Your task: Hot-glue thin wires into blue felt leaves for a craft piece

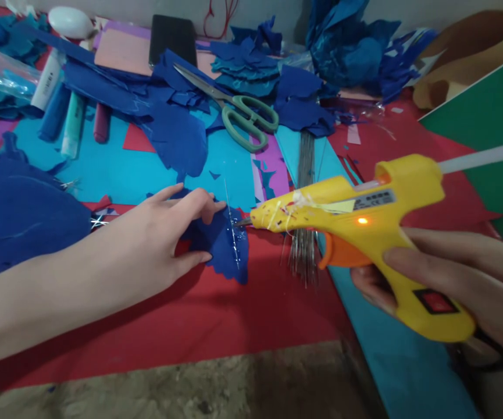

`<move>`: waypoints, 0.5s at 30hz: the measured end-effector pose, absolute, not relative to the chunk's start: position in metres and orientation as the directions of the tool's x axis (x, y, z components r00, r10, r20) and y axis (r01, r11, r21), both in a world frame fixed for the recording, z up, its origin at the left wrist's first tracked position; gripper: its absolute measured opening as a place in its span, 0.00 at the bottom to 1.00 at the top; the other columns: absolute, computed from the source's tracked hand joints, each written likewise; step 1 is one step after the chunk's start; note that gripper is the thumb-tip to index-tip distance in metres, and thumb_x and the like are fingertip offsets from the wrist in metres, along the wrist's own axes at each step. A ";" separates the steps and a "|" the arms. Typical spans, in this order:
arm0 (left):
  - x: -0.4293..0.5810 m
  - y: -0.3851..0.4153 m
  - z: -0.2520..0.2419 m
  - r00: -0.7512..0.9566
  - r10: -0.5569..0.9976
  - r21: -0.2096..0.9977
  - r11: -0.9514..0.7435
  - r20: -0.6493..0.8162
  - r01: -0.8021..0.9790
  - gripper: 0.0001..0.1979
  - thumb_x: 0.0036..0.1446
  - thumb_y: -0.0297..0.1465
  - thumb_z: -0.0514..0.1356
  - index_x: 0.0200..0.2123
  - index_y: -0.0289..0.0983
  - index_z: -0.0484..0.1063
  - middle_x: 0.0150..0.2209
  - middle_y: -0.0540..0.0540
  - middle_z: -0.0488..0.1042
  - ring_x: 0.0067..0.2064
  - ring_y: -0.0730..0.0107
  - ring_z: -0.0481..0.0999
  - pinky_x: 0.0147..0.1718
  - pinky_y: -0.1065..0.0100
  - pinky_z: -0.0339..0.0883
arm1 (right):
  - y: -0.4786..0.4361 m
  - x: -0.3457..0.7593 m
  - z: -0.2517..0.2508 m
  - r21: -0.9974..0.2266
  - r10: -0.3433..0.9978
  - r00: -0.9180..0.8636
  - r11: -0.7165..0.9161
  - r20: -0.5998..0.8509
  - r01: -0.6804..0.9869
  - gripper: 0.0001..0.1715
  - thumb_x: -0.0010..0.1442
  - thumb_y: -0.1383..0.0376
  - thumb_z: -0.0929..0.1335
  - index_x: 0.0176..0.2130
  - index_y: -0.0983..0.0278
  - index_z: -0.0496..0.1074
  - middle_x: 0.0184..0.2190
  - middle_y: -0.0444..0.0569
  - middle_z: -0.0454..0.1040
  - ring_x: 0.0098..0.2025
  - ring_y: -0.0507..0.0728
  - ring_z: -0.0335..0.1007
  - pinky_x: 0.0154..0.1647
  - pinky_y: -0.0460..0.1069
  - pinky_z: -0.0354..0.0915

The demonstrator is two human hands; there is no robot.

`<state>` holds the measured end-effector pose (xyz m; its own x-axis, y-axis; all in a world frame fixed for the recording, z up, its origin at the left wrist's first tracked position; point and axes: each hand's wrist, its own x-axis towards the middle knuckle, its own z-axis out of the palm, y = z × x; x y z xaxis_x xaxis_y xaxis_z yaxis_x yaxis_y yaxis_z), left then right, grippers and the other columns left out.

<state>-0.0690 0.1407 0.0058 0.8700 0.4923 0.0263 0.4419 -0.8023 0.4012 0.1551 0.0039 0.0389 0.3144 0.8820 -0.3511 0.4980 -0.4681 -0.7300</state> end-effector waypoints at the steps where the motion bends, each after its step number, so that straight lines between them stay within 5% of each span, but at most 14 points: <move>1: -0.069 0.141 0.005 0.870 0.492 0.400 -0.806 0.045 0.435 0.12 0.51 0.32 0.55 0.40 0.38 0.59 0.44 0.46 0.69 0.46 0.61 0.68 0.39 0.60 0.68 | 0.006 0.153 0.039 -0.760 0.883 0.290 -0.467 -0.370 0.452 0.22 0.48 0.46 0.63 0.17 0.58 0.66 0.15 0.47 0.66 0.15 0.53 0.60 0.09 0.46 0.56; 9: -0.069 0.143 0.004 0.877 0.476 0.380 -0.826 0.071 0.417 0.17 0.50 0.35 0.53 0.44 0.36 0.60 0.43 0.45 0.70 0.45 0.60 0.70 0.37 0.60 0.68 | 0.010 0.153 0.040 -0.776 0.894 0.213 -0.448 -0.394 0.443 0.24 0.49 0.47 0.63 0.15 0.60 0.65 0.13 0.46 0.62 0.14 0.50 0.55 0.10 0.44 0.53; 15: -0.071 0.152 -0.001 0.905 0.406 0.393 -0.859 0.131 0.328 0.22 0.44 0.37 0.61 0.42 0.38 0.58 0.50 0.47 0.67 0.55 0.61 0.60 0.54 0.56 0.53 | 0.012 0.151 0.037 -0.782 0.890 0.232 -0.455 -0.392 0.425 0.23 0.50 0.47 0.63 0.16 0.60 0.66 0.13 0.46 0.63 0.14 0.50 0.56 0.10 0.44 0.52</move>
